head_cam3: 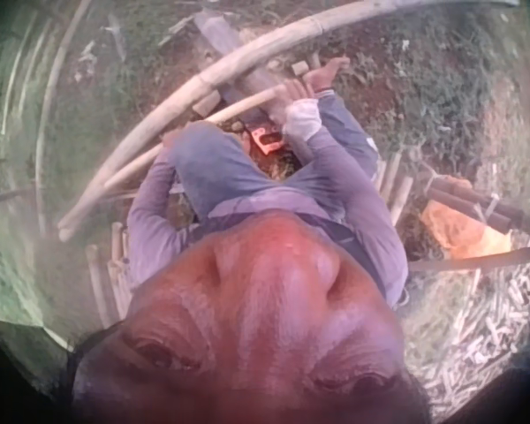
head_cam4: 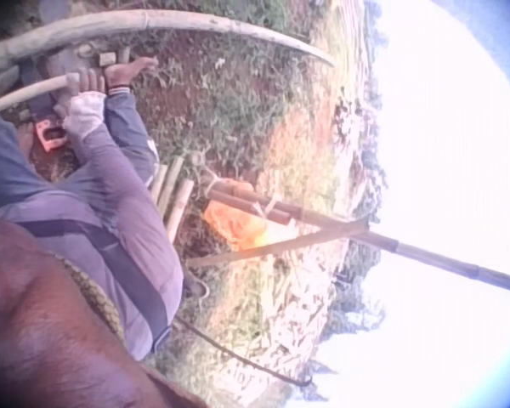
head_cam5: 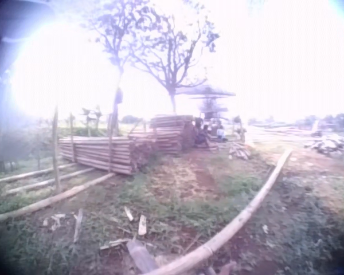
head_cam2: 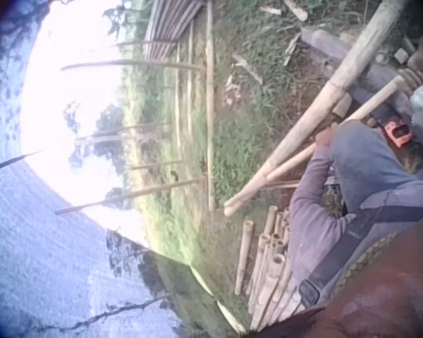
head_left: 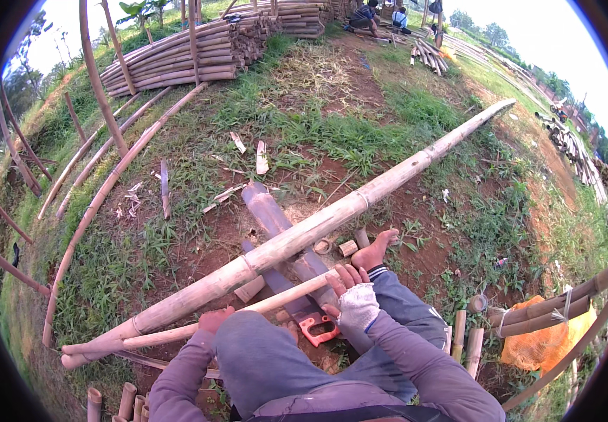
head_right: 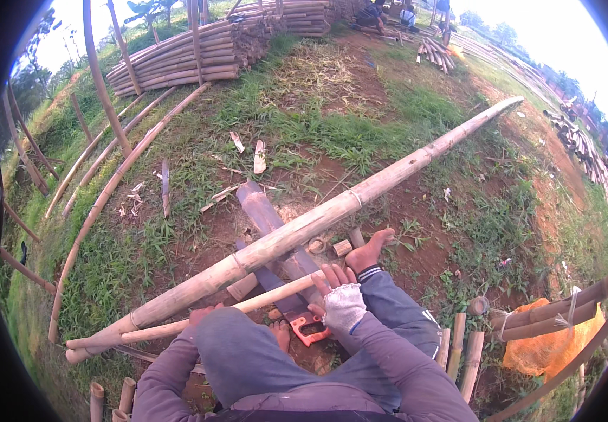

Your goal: The person sits on the ground and uses a hand saw to cut long bamboo poles into shorter sections. They repeatedly position the bamboo, saw through it, and stack the cut pieces nearby.

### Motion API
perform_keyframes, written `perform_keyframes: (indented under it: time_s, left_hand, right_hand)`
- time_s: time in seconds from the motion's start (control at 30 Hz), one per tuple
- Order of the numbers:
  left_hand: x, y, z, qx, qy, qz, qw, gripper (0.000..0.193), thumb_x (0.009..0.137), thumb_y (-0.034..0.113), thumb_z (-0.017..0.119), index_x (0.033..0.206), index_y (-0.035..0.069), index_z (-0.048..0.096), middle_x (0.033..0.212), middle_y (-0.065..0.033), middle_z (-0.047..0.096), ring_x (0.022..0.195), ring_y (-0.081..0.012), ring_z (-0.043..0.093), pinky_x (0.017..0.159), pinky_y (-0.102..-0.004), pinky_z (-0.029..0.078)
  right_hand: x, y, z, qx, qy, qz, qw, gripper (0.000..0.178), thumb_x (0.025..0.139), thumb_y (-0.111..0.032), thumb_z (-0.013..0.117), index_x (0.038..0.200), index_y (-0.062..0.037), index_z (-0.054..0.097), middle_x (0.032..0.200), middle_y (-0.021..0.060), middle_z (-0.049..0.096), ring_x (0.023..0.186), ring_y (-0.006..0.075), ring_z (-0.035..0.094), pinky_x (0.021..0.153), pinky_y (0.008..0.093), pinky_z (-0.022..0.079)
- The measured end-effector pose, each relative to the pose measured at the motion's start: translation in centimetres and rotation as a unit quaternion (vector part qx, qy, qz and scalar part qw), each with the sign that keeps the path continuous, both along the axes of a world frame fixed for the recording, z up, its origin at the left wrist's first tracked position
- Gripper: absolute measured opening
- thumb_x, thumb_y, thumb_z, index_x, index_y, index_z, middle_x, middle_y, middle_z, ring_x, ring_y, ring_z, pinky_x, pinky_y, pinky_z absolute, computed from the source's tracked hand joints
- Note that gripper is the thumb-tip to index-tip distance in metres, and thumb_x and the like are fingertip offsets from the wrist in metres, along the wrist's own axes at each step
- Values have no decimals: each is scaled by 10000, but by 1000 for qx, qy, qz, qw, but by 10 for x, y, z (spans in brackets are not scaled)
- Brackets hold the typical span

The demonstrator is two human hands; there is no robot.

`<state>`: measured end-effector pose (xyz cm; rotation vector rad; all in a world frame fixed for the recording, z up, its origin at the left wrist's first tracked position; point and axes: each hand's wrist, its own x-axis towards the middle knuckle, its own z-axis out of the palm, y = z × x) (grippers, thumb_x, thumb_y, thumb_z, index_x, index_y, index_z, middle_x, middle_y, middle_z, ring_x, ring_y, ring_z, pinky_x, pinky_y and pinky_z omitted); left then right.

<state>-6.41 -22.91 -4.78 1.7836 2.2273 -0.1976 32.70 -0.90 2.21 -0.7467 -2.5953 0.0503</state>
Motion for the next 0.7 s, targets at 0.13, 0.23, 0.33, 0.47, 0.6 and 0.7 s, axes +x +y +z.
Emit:
perform_keyframes:
  time_s: [0.13,0.23,0.33,0.47,0.6,0.7]
  left_hand:
    - [10,-4,40,-5,-42,-19,999,310,1044,442,556,1178,164,581,1038,-152,808,989,-392,804,773,-546,623]
    - [15,-13,80,-44,-34,-9,998,272,1041,405,567,1178,172,592,1025,-148,802,985,-378,801,786,-548,620]
    - [3,-28,78,-18,-6,-2,1000,249,996,361,649,1165,182,615,993,-131,792,946,-380,793,777,-551,618]
    - [-16,-40,83,25,27,-6,999,360,863,312,822,1142,180,636,954,-99,772,888,-383,782,752,-549,615]
    - [-25,-48,78,71,-3,28,997,507,739,266,923,1143,176,629,999,-96,755,896,-384,774,767,-537,612]
    - [-27,-51,75,119,-20,51,991,526,713,233,931,1140,185,627,1022,-100,743,910,-385,765,786,-531,609]
  right_hand:
    - [-39,-6,-2,-54,-89,73,992,759,950,-567,726,1546,-119,579,1499,175,597,1408,407,552,1226,639,348]
    - [-47,-2,-15,-103,-120,108,981,690,980,-533,708,1522,-118,609,1409,153,653,1315,377,624,1200,593,401]
    - [-47,0,-17,-118,-127,120,977,645,994,-509,702,1498,-112,630,1330,143,687,1225,372,671,1151,545,455]
    - [-46,2,-19,-135,-114,103,979,627,965,-469,747,1445,-79,646,1248,156,721,1103,406,699,1002,564,531]
    - [-53,-5,-21,-142,-107,104,979,595,982,-471,733,1428,-85,658,1202,157,724,1081,388,709,936,534,551]
    - [-56,-5,-19,-153,-108,106,977,579,992,-478,722,1417,-90,659,1175,172,715,1059,390,708,915,533,538]
